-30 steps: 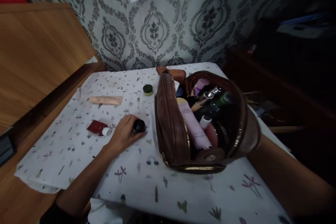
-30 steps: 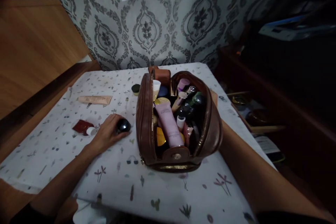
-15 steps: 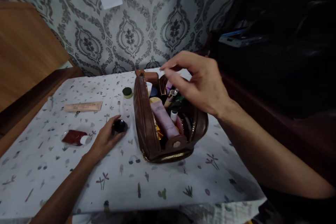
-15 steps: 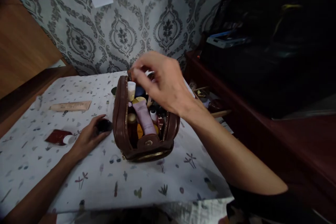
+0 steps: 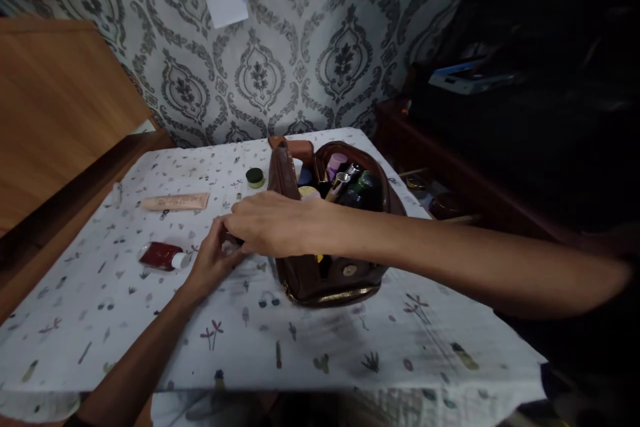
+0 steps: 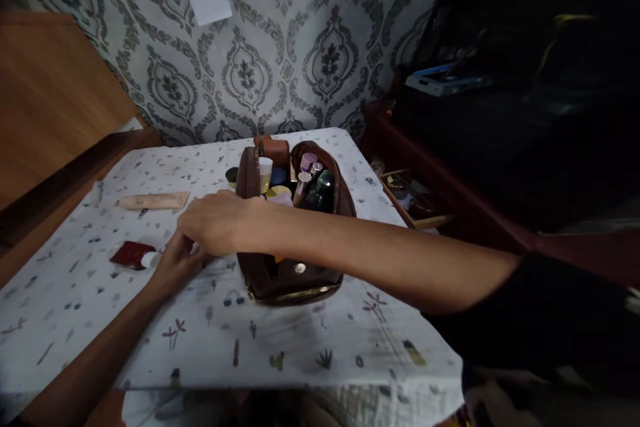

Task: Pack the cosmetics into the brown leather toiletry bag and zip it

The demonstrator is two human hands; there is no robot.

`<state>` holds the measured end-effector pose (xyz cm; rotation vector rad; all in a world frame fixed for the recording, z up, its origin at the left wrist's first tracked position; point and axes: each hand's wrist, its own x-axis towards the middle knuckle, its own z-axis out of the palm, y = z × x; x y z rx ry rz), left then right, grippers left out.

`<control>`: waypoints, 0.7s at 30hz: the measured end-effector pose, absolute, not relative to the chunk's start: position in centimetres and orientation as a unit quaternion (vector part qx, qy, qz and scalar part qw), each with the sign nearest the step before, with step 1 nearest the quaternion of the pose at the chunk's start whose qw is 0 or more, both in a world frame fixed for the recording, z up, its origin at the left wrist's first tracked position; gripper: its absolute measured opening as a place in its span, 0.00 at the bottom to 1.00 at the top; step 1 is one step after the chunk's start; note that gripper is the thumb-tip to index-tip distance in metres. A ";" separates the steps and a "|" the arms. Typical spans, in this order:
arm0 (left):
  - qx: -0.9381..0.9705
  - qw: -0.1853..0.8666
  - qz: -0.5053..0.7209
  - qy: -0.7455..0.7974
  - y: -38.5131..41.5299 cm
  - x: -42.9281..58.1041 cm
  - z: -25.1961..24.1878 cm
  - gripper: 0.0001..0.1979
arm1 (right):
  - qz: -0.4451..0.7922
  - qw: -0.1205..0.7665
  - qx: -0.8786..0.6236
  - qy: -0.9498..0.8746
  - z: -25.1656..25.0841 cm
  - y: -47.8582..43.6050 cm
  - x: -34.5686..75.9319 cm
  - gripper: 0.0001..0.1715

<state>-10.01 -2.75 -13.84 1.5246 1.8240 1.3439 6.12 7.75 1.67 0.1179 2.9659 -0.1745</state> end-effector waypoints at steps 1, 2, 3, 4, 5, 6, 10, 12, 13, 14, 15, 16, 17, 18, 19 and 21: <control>0.540 0.213 0.498 0.644 -2.8 -9.9 -13.8 0.26 | -0.057 0.100 0.045 0.992 1.5 7.6 5.5 0.09; 0.532 0.229 0.514 0.632 -2.9 -9.8 -13.8 0.29 | -0.055 0.116 0.047 0.991 1.4 7.5 5.1 0.11; 0.524 0.249 0.530 0.619 -2.9 -9.6 -13.7 0.32 | -0.053 0.130 0.040 0.989 1.4 7.4 4.7 0.12; 0.514 0.272 0.545 0.604 -3.0 -9.5 -13.6 0.35 | -0.050 0.146 0.026 0.988 1.5 7.4 4.5 0.14; 0.502 0.296 0.559 0.590 -3.1 -9.4 -13.4 0.37 | -0.047 0.158 0.010 0.986 1.5 7.3 4.4 0.15; 0.487 0.318 0.572 0.578 -3.1 -9.3 -13.3 0.39 | -0.046 0.163 -0.003 0.986 1.6 7.3 4.3 0.17; 0.441 0.383 0.595 0.553 -3.1 -9.2 -12.6 0.44 | -0.065 0.145 -0.013 0.987 1.5 7.5 4.4 0.22; 0.433 0.397 0.597 0.547 -3.1 -9.2 -12.4 0.45 | -0.079 0.138 -0.009 0.987 1.3 7.8 4.4 0.23; 0.432 0.401 0.598 0.543 -3.0 -9.2 -12.4 0.45 | -0.084 0.138 -0.008 0.987 1.3 7.9 4.4 0.23; 0.432 0.405 0.599 0.539 -3.0 -9.2 -12.4 0.44 | -0.088 0.140 -0.002 0.986 1.3 8.0 4.5 0.22; 0.432 0.409 0.601 0.534 -3.0 -9.2 -12.4 0.44 | -0.089 0.146 0.007 0.985 1.4 8.0 4.5 0.22; 0.433 0.413 0.603 0.528 -3.0 -9.2 -12.5 0.43 | -0.090 0.150 0.017 0.984 1.5 8.1 4.7 0.21; 0.433 0.418 0.604 0.522 -2.9 -9.1 -12.5 0.43 | -0.091 0.153 0.028 0.984 1.6 8.1 4.8 0.21; 0.433 0.422 0.607 0.516 -2.8 -9.2 -12.6 0.42 | -0.094 0.151 0.034 0.983 1.7 8.1 5.0 0.21; 0.433 0.425 0.611 0.508 -2.7 -9.2 -12.6 0.41 | -0.098 0.143 0.037 0.984 1.8 8.2 5.2 0.22; 0.434 0.427 0.622 0.492 -2.4 -9.3 -12.5 0.38 | -0.106 0.116 0.035 0.987 1.7 8.4 5.5 0.22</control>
